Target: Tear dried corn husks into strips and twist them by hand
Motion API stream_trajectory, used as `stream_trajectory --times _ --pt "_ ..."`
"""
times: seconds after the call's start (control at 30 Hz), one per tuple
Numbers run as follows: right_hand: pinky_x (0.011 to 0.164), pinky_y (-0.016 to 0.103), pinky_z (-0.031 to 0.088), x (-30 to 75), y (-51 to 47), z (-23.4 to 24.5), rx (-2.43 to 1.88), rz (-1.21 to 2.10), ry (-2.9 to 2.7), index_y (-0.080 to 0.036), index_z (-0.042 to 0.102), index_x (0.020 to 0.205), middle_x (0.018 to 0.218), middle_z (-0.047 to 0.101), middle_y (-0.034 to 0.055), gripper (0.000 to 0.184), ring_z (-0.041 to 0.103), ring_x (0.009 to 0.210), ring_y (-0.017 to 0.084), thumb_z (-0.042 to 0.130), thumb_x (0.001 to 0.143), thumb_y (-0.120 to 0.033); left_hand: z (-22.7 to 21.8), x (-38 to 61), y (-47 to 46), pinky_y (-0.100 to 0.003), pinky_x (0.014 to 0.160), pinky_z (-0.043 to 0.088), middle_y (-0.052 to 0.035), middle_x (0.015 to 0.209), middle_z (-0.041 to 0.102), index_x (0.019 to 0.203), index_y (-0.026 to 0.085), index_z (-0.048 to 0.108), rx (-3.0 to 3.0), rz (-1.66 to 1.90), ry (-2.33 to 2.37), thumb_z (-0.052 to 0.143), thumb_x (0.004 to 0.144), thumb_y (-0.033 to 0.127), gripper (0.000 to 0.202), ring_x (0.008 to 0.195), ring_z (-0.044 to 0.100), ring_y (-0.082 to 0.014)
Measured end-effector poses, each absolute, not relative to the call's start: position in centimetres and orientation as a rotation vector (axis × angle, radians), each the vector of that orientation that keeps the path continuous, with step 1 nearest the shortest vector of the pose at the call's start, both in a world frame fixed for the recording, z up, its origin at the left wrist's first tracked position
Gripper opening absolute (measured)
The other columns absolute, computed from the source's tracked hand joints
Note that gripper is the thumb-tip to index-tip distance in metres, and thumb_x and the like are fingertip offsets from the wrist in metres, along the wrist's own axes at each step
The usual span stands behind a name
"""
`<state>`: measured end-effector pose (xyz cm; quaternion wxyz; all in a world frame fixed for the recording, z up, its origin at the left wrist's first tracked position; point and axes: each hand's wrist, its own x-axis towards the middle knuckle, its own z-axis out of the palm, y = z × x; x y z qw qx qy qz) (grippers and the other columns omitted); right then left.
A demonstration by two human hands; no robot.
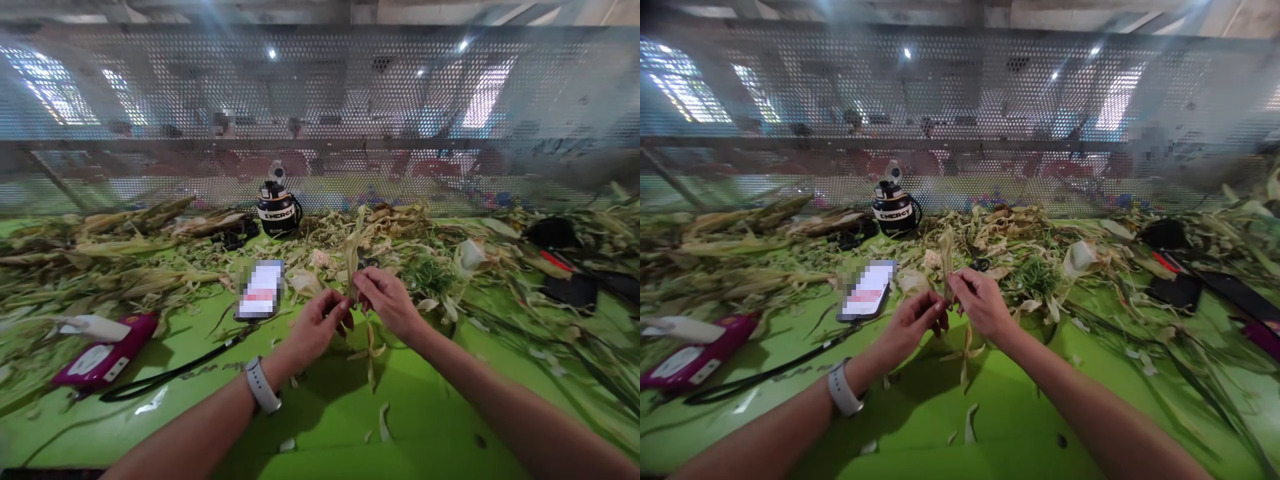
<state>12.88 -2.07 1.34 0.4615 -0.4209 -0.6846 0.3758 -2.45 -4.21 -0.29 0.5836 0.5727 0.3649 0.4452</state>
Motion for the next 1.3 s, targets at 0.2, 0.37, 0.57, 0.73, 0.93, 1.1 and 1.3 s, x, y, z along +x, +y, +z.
stream_trajectory --times 0.2,0.37,0.57,0.73,0.93,1.1,1.3 --pt "0.047 0.021 0.034 13.2 -2.2 1.3 -1.086 0.75 -2.002 -0.019 0.044 0.063 0.054 0.044 -0.0039 0.039 0.043 0.05 0.009 0.034 0.094 -0.041 0.1 -2.5 -4.0 -0.02 0.054 0.038 0.0029 0.061 0.054 0.072 0.016 0.054 1.317 1.218 0.905 0.061 0.079 0.036 0.022 0.056 0.046 -0.0081" --pt "0.049 0.021 0.034 12.3 -2.6 0.4 -1.119 0.619 -2.042 -0.02 0.046 0.067 0.057 0.047 -0.0031 0.032 0.045 0.051 0.01 0.038 0.093 -0.035 -0.1 -2.5 -4.0 -0.019 0.053 0.038 0.0029 0.064 0.054 0.075 0.016 0.057 1.304 1.243 0.939 0.062 0.079 0.031 0.016 0.055 0.046 -0.008" --pt "0.048 0.022 0.034 11.9 -2.6 -0.5 -1.158 0.535 -1.976 -0.021 0.044 0.065 0.055 0.05 -0.0023 0.03 0.046 0.049 0.011 0.038 0.093 -0.031 -0.4 -2.1 -3.9 -0.022 0.058 0.045 0.0003 0.069 0.062 0.079 0.016 0.057 1.158 1.295 0.902 0.068 0.072 0.032 0.021 0.063 0.056 -0.0116" --pt "0.05 0.021 0.035 12.0 -2.9 0.1 -1.107 0.45 -1.994 -0.021 0.044 0.066 0.057 0.048 -0.002 0.028 0.046 0.052 0.011 0.038 0.093 -0.028 -0.1 -2.1 -4.0 -0.022 0.062 0.046 0.001 0.071 0.061 0.079 0.015 0.058 1.017 1.255 0.81 0.072 0.068 0.029 0.023 0.062 0.056 -0.0094" --pt "0.051 0.021 0.034 12.6 -2.7 0.4 -1.102 0.359 -2.073 -0.021 0.043 0.064 0.057 0.045 -0.0023 0.03 0.045 0.051 0.011 0.038 0.092 -0.03 -0.1 -2.3 -4.0 -0.018 0.059 0.045 0.0007 0.078 0.062 0.086 0.016 0.06 0.825 1.161 0.726 0.075 0.067 0.025 0.026 0.067 0.058 -0.0092" --pt "0.055 0.022 0.038 12.7 -2.5 0.4 -1.068 0.467 -2.032 -0.02 0.047 0.067 0.061 0.053 -0.0006 0.028 0.05 0.055 0.012 0.039 0.092 -0.031 0.0 -2.2 -4.0 -0.019 0.056 0.045 0.0001 0.076 0.062 0.084 0.017 0.059 0.998 1.211 0.794 0.071 0.071 0.029 0.021 0.069 0.058 -0.0114" --pt "0.054 0.021 0.038 12.4 -2.5 0.3 -1.064 0.6 -1.932 -0.02 0.046 0.066 0.06 0.05 -0.0017 0.029 0.048 0.057 0.012 0.04 0.091 -0.033 -0.3 -2.2 -3.8 -0.022 0.057 0.043 -0.0014 0.078 0.062 0.084 0.017 0.058 1.229 1.267 0.84 0.064 0.077 0.029 0.014 0.071 0.056 -0.0129"
